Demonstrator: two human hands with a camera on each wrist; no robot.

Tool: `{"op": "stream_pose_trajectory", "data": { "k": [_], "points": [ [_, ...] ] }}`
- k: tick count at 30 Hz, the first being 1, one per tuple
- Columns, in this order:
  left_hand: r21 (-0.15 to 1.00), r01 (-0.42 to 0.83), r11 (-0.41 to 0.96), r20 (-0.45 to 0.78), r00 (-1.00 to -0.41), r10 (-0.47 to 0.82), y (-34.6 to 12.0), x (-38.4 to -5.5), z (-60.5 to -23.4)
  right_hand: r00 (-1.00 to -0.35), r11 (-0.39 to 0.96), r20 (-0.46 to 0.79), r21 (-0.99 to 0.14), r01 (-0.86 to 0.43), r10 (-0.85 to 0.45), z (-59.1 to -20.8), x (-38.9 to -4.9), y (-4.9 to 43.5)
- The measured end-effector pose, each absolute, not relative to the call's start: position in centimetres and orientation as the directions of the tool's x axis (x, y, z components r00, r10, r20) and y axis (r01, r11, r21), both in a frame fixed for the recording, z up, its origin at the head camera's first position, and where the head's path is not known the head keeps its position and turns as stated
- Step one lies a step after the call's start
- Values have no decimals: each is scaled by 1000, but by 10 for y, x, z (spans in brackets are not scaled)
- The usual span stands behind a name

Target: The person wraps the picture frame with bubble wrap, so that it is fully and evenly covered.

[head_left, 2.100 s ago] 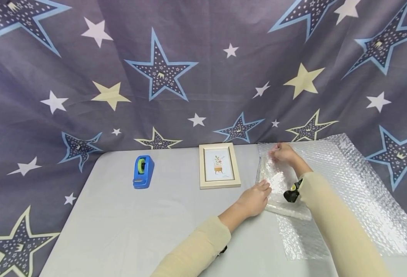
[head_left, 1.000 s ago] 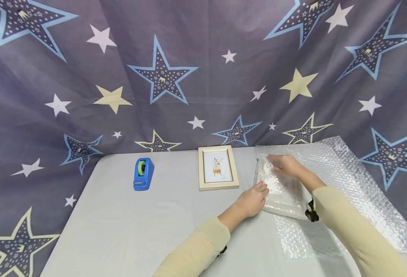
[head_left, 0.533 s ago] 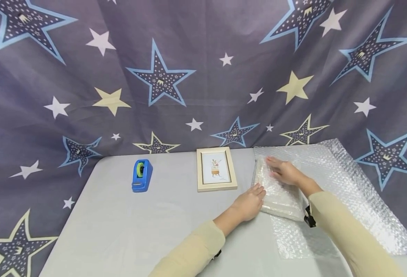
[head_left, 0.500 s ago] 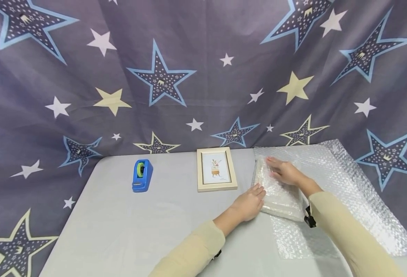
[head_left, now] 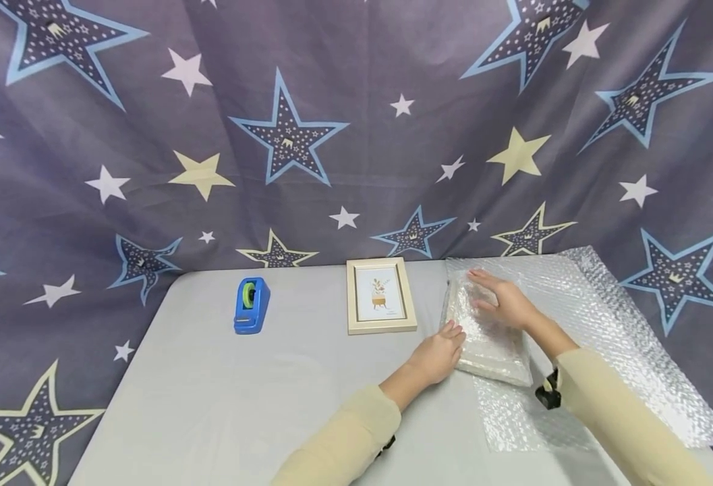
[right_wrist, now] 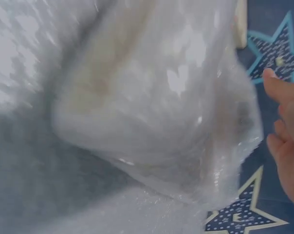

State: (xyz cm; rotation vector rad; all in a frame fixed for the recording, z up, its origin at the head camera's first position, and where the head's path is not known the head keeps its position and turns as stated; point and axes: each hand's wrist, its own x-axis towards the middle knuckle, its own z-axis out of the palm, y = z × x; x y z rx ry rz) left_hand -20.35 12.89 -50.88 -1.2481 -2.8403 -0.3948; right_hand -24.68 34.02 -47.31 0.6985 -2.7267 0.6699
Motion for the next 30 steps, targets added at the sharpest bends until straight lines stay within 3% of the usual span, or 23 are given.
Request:
{"op": "stream_pose_trajectory", "data": {
  "k": [3,11,30],
  "points": [
    [235,724,649,111,-683,722,129,-204,-509,-871,801,346,-373,-468,-349,-468,-223,338],
    [254,716,650,131,-691,710,124,-210,-510,-912,833,211,-374,-407,-351,-479,-171,327],
    [285,705,649,145,-701,698,129,-207,-509,-882,815,306,-357,-456,-359,-494,-161,326]
  ]
}}
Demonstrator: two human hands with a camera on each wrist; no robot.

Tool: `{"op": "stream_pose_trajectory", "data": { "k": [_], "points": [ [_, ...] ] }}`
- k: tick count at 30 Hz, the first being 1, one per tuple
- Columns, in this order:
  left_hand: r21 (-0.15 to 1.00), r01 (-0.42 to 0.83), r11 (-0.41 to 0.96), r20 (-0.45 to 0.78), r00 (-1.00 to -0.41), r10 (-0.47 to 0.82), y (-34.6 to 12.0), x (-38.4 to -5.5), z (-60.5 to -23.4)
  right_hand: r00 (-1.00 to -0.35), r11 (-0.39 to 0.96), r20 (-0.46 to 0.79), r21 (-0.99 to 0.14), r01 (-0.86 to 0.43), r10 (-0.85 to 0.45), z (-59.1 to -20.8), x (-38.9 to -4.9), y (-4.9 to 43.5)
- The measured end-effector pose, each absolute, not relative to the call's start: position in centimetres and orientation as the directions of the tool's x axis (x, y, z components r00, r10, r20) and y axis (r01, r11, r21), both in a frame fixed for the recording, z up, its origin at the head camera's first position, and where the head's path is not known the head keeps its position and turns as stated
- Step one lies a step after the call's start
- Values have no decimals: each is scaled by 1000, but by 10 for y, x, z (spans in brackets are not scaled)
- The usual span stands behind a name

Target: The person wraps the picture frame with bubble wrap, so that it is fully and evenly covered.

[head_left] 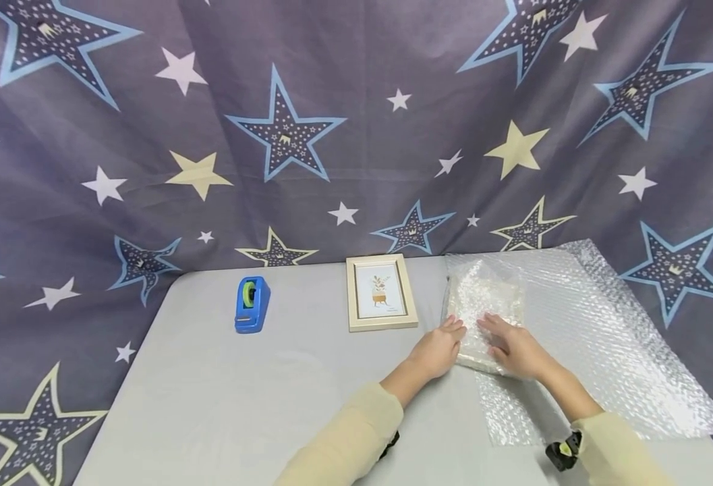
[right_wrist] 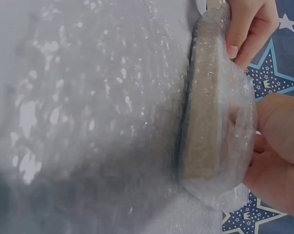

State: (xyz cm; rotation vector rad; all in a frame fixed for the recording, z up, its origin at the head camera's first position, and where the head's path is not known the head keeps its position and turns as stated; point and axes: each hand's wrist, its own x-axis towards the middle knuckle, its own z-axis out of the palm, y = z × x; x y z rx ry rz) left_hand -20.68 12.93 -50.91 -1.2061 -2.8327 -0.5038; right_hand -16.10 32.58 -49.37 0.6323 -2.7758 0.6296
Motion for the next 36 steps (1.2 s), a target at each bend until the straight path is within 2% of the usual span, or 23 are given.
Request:
{"op": "stream_pose_trajectory", "data": {
  "k": [6,15,30,36],
  "points": [
    [232,709,666,169,-703,691,128,-201,-509,-855,792,328,-344,-504,-402,-492,-163,326],
    [206,684,700,168,-729,663,122,-196,-507,-852,784,326,-353,-512,-409,-492,-165,322],
    [263,647,716,162,-761,628,107,-194,-508,-873,769,259,-414,-487,-414,-492,-168,306],
    [310,649,694,151,-755,638,104,-195,-510,-892,803,218,-389,-451,-395,-495,-166,301]
  ]
}}
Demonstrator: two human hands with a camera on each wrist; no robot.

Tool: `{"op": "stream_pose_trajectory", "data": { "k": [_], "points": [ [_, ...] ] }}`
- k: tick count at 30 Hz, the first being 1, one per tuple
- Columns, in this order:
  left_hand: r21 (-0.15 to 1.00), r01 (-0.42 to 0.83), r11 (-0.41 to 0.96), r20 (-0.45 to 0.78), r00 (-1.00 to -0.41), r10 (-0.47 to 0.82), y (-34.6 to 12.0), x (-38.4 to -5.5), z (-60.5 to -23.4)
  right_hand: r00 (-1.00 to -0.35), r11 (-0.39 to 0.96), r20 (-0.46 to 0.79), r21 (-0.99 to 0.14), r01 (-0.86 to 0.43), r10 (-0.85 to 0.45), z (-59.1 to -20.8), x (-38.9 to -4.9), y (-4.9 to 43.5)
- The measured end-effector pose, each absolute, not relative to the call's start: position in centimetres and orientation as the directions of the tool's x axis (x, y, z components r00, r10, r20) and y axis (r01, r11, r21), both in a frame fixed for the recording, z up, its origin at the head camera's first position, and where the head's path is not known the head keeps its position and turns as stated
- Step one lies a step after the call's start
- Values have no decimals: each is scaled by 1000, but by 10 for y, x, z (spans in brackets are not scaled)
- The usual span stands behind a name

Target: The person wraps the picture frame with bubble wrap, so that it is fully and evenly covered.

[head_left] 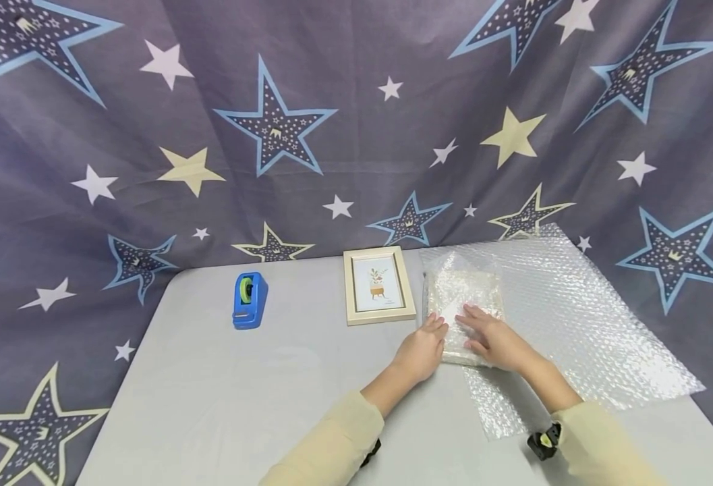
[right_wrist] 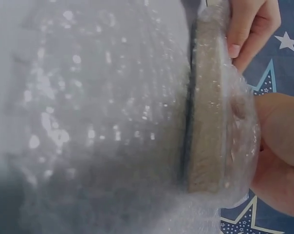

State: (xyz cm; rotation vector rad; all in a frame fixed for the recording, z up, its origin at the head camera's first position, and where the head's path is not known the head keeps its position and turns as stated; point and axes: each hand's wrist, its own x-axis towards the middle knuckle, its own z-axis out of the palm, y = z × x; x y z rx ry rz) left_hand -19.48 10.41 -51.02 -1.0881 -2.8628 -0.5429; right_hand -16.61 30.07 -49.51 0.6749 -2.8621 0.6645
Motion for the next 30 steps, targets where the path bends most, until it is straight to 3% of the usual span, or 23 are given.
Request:
{"op": "stream_pose_trajectory", "data": {
  "k": [8,16,23,30],
  "points": [
    [443,636,632,119,-740,662,84,-202,-503,-902,824,194,-366,-432,-387,-498,-166,295],
    [515,526,677,108,-823,558,36,-218,-487,-897,827,207,-348,-441,-391,-495,-163,295],
    [494,395,775,213,-919,332,-32,-237,-479,-887,822,224,-337,-459,-404,-498,-165,298],
    [498,184,847,258,-964,57,-108,-251,-467,-889,819,223,-350,-455,-399,-498,-166,300]
  ]
}}
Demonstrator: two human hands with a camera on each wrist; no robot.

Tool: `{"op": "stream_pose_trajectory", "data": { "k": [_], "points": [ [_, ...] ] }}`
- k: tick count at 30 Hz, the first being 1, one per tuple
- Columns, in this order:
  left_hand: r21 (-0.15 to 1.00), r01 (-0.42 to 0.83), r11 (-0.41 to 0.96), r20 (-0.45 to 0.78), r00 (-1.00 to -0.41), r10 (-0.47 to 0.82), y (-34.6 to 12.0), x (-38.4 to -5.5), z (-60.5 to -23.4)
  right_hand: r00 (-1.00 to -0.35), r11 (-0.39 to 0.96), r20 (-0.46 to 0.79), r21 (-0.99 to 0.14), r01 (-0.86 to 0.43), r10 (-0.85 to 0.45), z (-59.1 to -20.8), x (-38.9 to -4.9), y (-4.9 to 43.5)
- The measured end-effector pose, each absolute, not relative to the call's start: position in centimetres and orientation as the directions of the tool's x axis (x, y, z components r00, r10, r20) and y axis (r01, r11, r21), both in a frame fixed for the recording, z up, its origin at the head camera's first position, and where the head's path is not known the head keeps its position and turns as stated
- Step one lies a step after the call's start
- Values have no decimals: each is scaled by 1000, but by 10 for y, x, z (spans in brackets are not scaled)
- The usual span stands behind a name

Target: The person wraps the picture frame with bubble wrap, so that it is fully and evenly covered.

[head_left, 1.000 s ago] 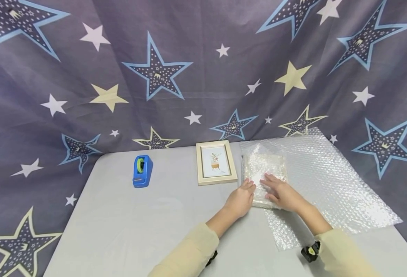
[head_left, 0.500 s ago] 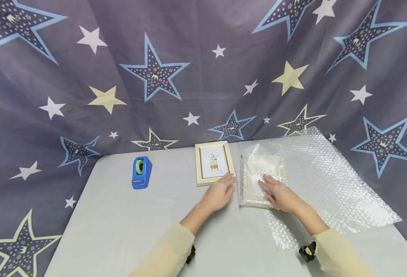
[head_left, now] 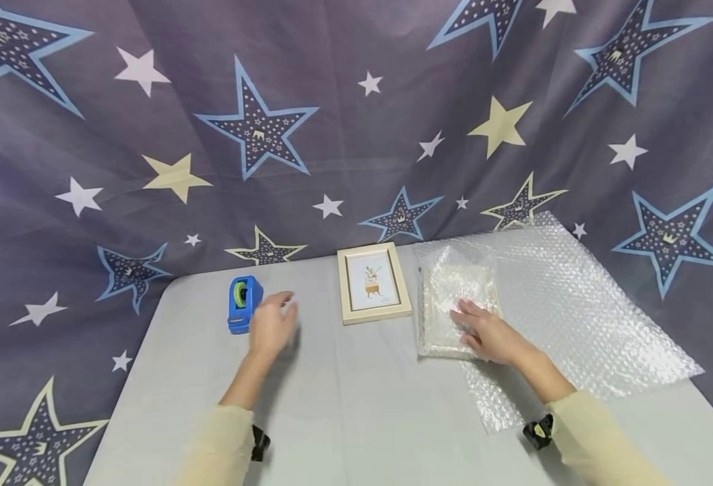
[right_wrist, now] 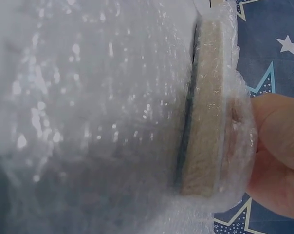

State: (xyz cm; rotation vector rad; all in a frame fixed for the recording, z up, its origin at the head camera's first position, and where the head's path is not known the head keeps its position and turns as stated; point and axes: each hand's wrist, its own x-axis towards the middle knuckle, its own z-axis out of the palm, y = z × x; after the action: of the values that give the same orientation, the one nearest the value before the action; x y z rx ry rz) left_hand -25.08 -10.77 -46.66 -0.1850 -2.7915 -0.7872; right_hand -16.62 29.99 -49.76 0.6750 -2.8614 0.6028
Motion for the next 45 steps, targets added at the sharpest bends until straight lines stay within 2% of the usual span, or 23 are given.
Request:
{"op": "stream_pose_trajectory", "data": {
  "k": [7,13,18,25,33,45],
  "points": [
    [452,-71,889,207,-961,-182,-170,-258,-463,-902,832,198,-349,-430,-383,-494,-168,300],
    [417,-201,886,63,-966,-249,-199,-256,-466,-921,854,158,-346,-390,-357,-490,-169,300],
    [477,-222,850,-39,-972,-232,-210,-257,-477,-925,859,144,-343,-380,-352,-490,-169,298],
    [582,-207,786,-58,-975,-214,-218,-263,-484,-937,881,136,-318,-350,-323,-484,-169,294],
    [614,-204,763,-108,-979,-175,-224,-272,-481,-942,900,127,-279,-335,-311,-478,-175,290],
    [644,-253,722,-146,-967,-209,-223,-276,-483,-953,907,92,-291,-304,-289,-475,-174,287]
  ]
}}
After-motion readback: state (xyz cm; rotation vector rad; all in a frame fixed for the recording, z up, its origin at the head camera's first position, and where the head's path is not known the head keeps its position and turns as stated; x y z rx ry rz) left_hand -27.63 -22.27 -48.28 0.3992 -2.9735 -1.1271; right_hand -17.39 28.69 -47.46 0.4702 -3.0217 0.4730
